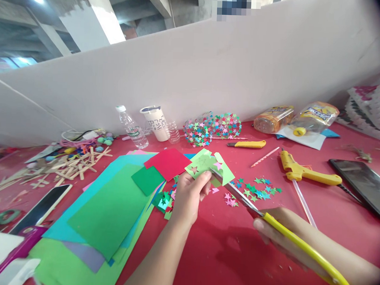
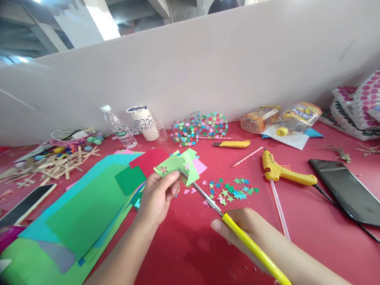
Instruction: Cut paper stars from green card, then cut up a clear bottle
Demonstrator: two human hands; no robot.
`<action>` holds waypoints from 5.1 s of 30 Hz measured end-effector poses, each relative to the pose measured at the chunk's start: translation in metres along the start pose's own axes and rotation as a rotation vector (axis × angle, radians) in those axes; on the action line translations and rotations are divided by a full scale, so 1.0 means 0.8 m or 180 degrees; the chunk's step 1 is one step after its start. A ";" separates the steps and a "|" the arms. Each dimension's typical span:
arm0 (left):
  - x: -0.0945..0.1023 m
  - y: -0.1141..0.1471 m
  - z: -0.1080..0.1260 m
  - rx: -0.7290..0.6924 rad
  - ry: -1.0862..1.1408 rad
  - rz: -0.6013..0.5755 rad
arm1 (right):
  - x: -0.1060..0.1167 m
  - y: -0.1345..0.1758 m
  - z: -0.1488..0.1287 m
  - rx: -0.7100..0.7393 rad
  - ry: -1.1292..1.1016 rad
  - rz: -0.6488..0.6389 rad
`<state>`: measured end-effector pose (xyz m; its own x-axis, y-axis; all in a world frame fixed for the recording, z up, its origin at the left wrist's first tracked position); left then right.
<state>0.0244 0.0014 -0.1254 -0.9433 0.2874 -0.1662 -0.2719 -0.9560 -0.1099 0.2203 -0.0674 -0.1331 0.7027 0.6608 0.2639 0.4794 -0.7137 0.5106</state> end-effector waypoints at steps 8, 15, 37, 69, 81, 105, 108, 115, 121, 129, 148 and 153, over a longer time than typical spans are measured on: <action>0.000 0.002 0.001 -0.0028 0.0004 0.0034 | -0.001 0.000 -0.001 0.0005 -0.0035 0.0013; 0.004 0.004 -0.003 -0.0161 -0.0123 0.0561 | 0.001 0.003 -0.004 -0.0036 -0.0035 -0.0025; -0.022 0.011 -0.007 -0.0054 0.0463 0.0442 | -0.026 0.001 0.013 0.0086 -0.0586 -0.0002; -0.017 0.001 -0.014 0.0450 0.1351 -0.0031 | -0.011 -0.005 0.006 -0.0031 -0.0457 0.0104; -0.007 -0.004 0.000 0.0093 0.1479 0.0448 | -0.009 -0.010 0.006 -0.0136 -0.0101 0.0063; 0.003 -0.004 -0.006 -0.0304 0.0320 0.0852 | -0.003 0.002 0.004 0.0242 0.0463 0.0050; 0.002 -0.004 -0.004 -0.0310 0.0302 0.0825 | -0.002 0.002 0.004 0.0296 0.0487 0.0129; 0.000 -0.002 -0.004 -0.0279 0.0285 0.0563 | -0.001 0.001 0.004 0.0350 0.0402 0.0130; 0.000 -0.003 -0.005 -0.0266 0.0234 0.0352 | 0.000 0.004 0.004 0.0349 0.0315 0.0108; 0.005 -0.002 0.002 -0.0194 -0.0062 0.0235 | 0.001 -0.002 0.001 0.0141 0.0314 0.0058; 0.003 -0.003 0.004 -0.0120 0.0061 0.0261 | -0.006 0.004 0.006 0.0396 0.0217 0.0488; 0.003 -0.004 0.004 -0.0163 0.0166 0.0213 | -0.006 0.005 0.007 0.0547 0.0209 0.0543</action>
<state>0.0223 0.0052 -0.1225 -0.9475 0.2267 -0.2256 -0.1971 -0.9694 -0.1466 0.2217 -0.0744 -0.1373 0.7481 0.5370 0.3898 0.4431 -0.8415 0.3091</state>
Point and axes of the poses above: each hand's wrist, its own y-axis away from the middle knuckle, its own x-axis out of the back of the hand, z = x × y, the point moved 2 cm from there along -y, towards the middle knuckle, and after that the axes turned 11 degrees about -z, right-handed, at the moved point
